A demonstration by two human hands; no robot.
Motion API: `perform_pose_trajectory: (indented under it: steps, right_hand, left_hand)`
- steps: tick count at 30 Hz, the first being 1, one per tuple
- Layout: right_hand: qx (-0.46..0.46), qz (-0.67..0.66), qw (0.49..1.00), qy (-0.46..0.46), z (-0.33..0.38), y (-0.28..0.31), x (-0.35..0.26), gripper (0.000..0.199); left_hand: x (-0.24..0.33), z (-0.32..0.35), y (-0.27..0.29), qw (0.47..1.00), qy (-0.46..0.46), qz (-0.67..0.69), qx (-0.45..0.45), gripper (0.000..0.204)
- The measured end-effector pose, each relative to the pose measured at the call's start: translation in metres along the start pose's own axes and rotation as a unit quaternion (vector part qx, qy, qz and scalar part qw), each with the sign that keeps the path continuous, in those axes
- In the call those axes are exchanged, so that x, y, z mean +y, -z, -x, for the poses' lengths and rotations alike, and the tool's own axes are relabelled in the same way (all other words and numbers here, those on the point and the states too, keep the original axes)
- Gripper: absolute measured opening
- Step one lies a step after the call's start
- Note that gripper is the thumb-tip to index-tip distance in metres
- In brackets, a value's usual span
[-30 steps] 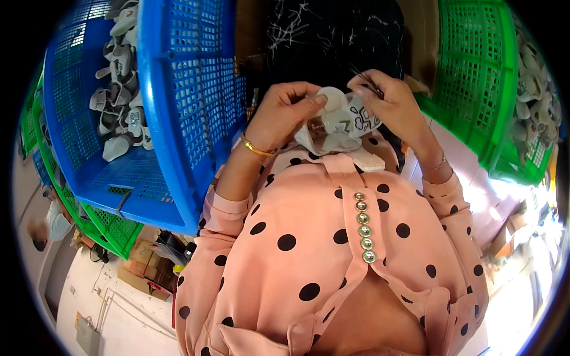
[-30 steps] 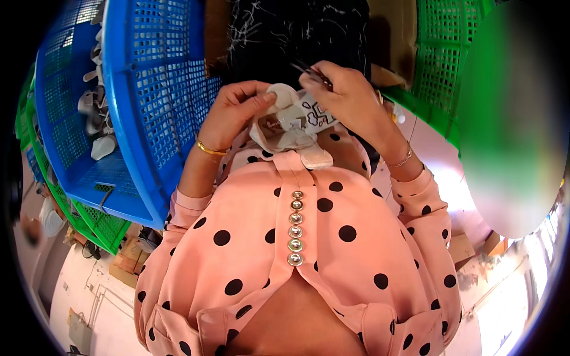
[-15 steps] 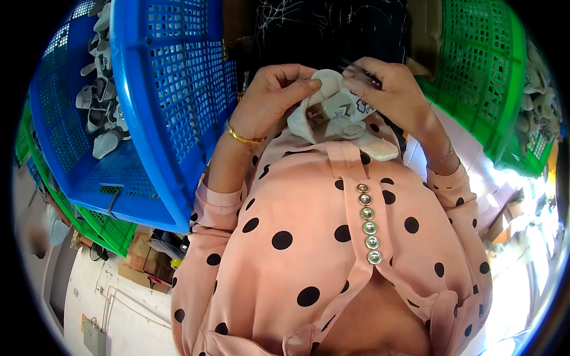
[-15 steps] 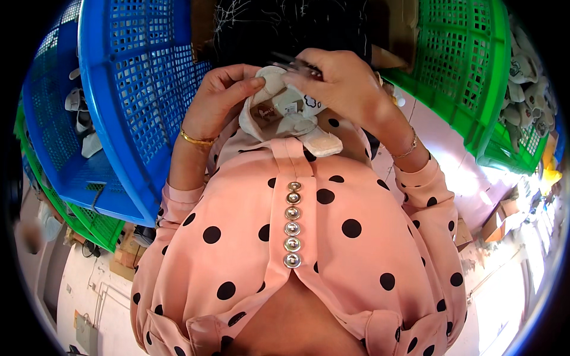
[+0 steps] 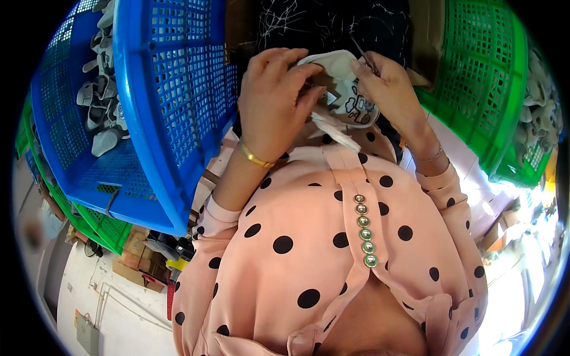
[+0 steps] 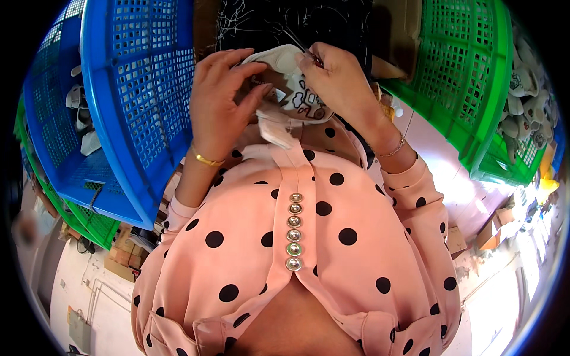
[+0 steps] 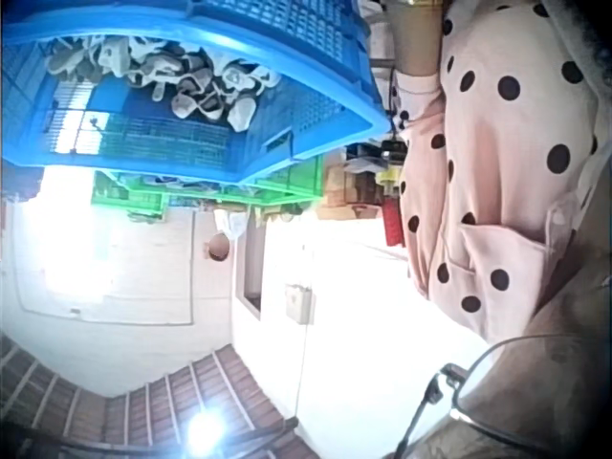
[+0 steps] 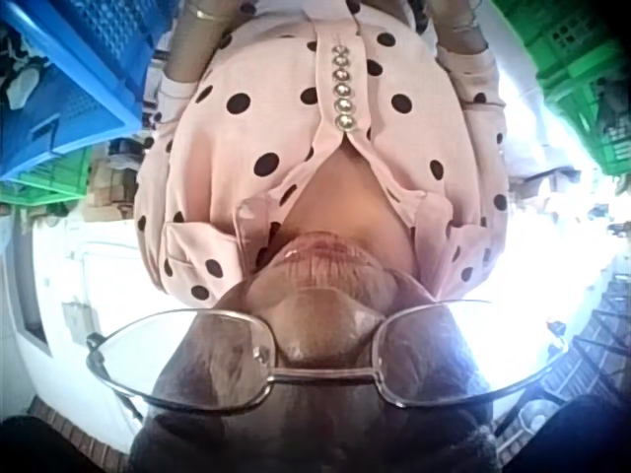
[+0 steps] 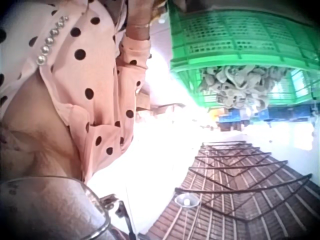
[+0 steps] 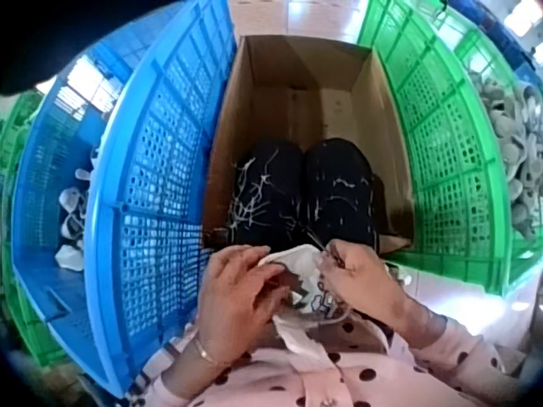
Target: The person sits on the floor and uses scissors to trim excess fabric and threads from the edges of light-colored slippers. They pick up slippers from a blue basket, cut the material, and place the finished items into a green basket.
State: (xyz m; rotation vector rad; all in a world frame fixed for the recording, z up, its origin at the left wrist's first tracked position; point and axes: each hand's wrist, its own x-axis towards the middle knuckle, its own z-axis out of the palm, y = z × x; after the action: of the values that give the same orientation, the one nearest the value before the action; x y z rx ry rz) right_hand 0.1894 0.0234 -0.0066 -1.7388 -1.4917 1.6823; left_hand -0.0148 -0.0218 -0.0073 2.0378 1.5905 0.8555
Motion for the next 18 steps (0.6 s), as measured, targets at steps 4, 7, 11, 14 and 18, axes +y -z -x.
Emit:
perform_pose_trajectory:
  steps: [4,7,11,14,18]
  right_hand:
    - [-0.025,-0.03,0.999,-0.036,0.004,0.001,0.002,0.032]
    - [-0.021,-0.068,0.997,-0.031,0.009,0.0,0.007,0.022]
    - [0.003,-0.038,0.999,-0.036,0.016,0.0,0.003,0.029]
    - [0.006,-0.055,0.998,-0.04,0.016,0.001,0.007,0.028]
    - [0.0,-0.06,0.998,-0.036,0.013,0.001,0.009,0.027]
  left_hand:
    - [0.003,0.004,-0.018,0.999,0.028,-0.019,0.024,0.018]
    - [0.001,0.001,-0.027,0.999,0.022,-0.018,0.035,0.015]
    - [0.0,-0.005,-0.033,0.999,-0.003,-0.004,0.033,0.011]
    - [-0.004,-0.009,-0.03,0.998,-0.015,0.065,-0.006,0.011]
    - [-0.007,-0.012,-0.018,0.956,0.088,0.277,-0.034,0.009]
